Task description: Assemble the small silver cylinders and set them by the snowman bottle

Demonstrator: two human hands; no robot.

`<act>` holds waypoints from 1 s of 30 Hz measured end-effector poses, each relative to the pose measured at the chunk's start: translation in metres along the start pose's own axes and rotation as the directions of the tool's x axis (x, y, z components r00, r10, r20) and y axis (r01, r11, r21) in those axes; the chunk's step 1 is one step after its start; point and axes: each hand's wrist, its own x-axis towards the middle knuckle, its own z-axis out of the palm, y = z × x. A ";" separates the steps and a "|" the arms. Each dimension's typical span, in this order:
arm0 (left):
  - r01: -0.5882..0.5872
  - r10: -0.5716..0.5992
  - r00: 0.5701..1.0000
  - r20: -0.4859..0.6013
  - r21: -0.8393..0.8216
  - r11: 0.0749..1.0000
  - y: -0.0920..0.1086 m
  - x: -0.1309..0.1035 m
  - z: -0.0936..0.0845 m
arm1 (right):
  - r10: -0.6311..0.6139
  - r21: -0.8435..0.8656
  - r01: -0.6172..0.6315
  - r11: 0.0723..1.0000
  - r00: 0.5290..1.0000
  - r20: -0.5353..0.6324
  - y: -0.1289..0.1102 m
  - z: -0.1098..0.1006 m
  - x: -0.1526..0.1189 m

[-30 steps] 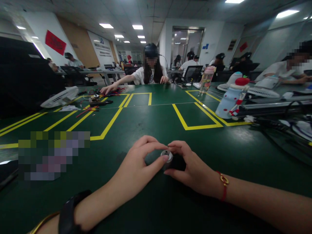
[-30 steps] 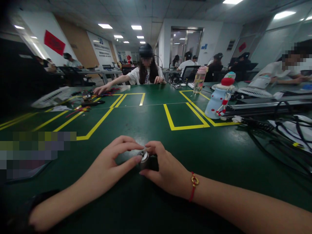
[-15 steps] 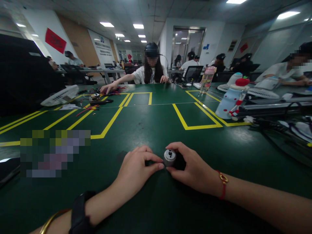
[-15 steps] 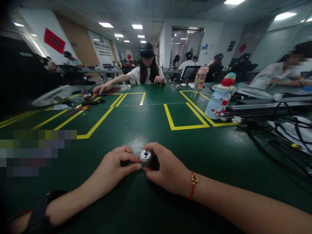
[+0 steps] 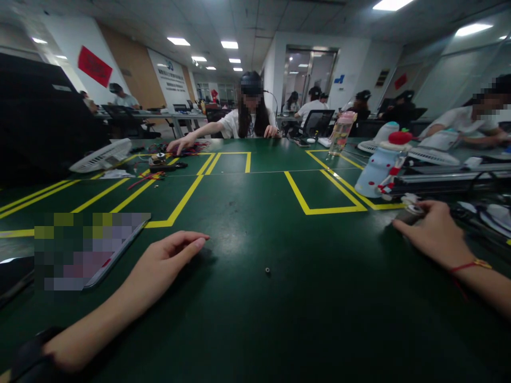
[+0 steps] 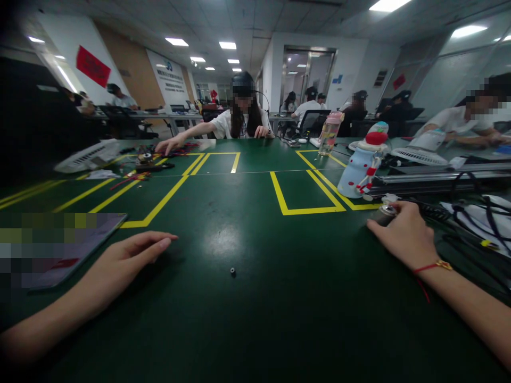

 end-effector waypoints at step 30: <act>-0.053 0.049 0.996 0.072 0.054 0.997 -0.003 -0.002 0.003 | 0.026 -0.122 -0.008 0.992 0.989 0.147 0.014 -0.037 0.030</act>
